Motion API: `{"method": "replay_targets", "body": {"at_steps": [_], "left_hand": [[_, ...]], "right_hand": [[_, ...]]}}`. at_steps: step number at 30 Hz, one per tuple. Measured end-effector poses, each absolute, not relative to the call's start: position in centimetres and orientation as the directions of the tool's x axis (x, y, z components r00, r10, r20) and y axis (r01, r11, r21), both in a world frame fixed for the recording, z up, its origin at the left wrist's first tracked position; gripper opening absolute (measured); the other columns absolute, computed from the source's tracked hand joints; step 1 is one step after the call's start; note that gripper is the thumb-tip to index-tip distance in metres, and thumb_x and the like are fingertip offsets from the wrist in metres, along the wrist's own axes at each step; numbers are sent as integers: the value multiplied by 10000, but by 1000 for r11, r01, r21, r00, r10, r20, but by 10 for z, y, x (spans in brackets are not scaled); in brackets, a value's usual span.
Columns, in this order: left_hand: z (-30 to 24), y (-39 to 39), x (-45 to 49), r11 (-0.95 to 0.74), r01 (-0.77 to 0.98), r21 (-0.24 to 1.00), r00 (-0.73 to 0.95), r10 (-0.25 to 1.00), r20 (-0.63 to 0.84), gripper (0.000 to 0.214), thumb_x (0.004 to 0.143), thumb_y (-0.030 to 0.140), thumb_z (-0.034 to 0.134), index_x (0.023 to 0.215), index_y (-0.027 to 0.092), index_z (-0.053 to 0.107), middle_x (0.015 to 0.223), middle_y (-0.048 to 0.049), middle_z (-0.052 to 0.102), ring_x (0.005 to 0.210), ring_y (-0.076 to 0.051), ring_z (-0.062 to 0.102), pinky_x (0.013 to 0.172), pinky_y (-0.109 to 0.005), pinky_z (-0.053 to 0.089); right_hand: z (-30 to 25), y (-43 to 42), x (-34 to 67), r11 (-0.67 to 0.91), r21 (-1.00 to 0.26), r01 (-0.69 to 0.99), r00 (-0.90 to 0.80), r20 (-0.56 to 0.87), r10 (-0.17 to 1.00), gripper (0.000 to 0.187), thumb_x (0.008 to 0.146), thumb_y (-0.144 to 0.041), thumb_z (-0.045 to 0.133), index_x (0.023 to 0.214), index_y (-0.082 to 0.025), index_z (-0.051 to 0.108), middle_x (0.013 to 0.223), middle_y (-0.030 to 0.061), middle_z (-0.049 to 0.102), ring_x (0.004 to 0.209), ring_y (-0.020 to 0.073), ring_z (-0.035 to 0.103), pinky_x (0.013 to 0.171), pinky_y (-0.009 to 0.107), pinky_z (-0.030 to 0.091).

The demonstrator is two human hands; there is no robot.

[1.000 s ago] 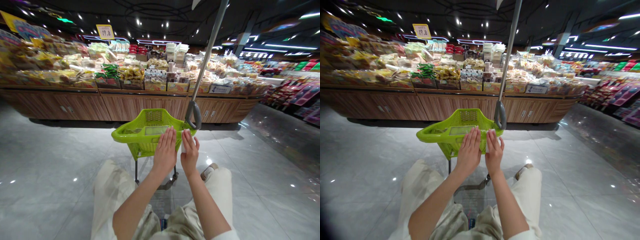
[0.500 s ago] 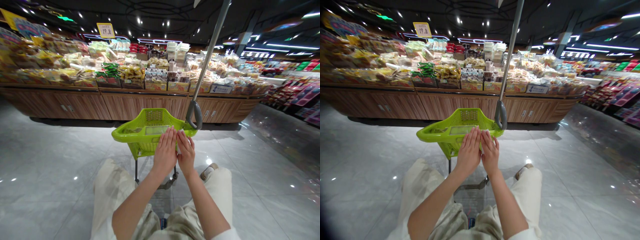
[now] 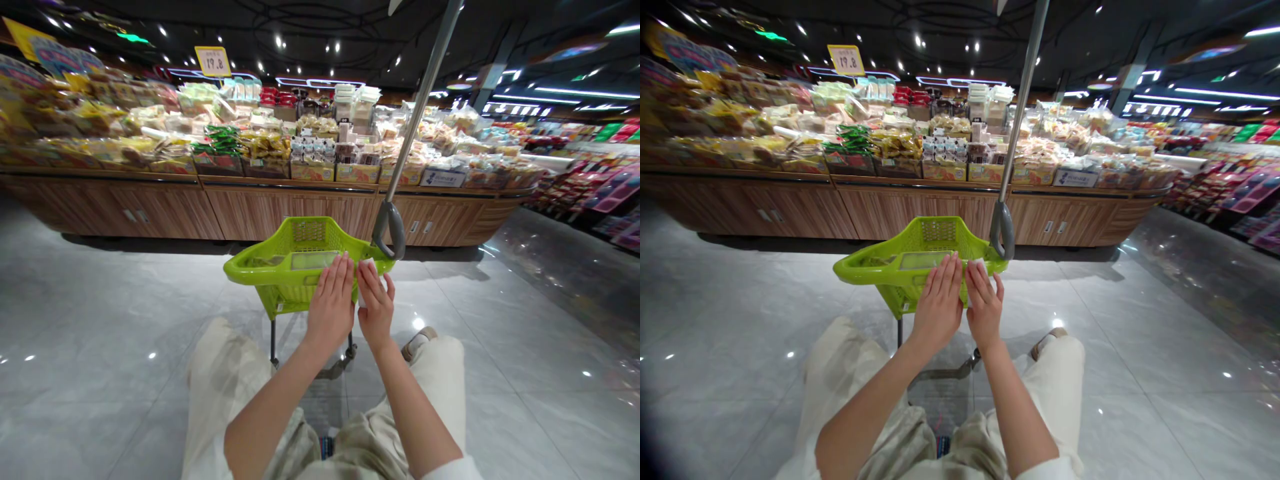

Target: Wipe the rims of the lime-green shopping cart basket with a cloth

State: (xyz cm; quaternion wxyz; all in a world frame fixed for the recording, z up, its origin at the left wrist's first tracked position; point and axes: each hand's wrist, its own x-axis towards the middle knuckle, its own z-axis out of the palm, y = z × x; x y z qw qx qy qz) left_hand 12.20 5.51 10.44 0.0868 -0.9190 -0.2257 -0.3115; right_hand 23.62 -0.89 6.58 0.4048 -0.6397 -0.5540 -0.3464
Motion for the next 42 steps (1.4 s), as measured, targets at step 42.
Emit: {"method": "replay_targets", "body": {"at_steps": [42], "left_hand": [[106, 53, 122, -889, 458, 2, 689, 357, 631, 720, 879, 148, 412, 1545, 49, 157, 1633, -134, 195, 1524, -227, 104, 1237, -449, 221]], "right_hand": [[73, -10, 239, -62, -108, 992, 125, 892, 434, 787, 711, 2, 360, 1457, -236, 434, 1421, 73, 578, 1389, 184, 459, 1177, 448, 196]]}}
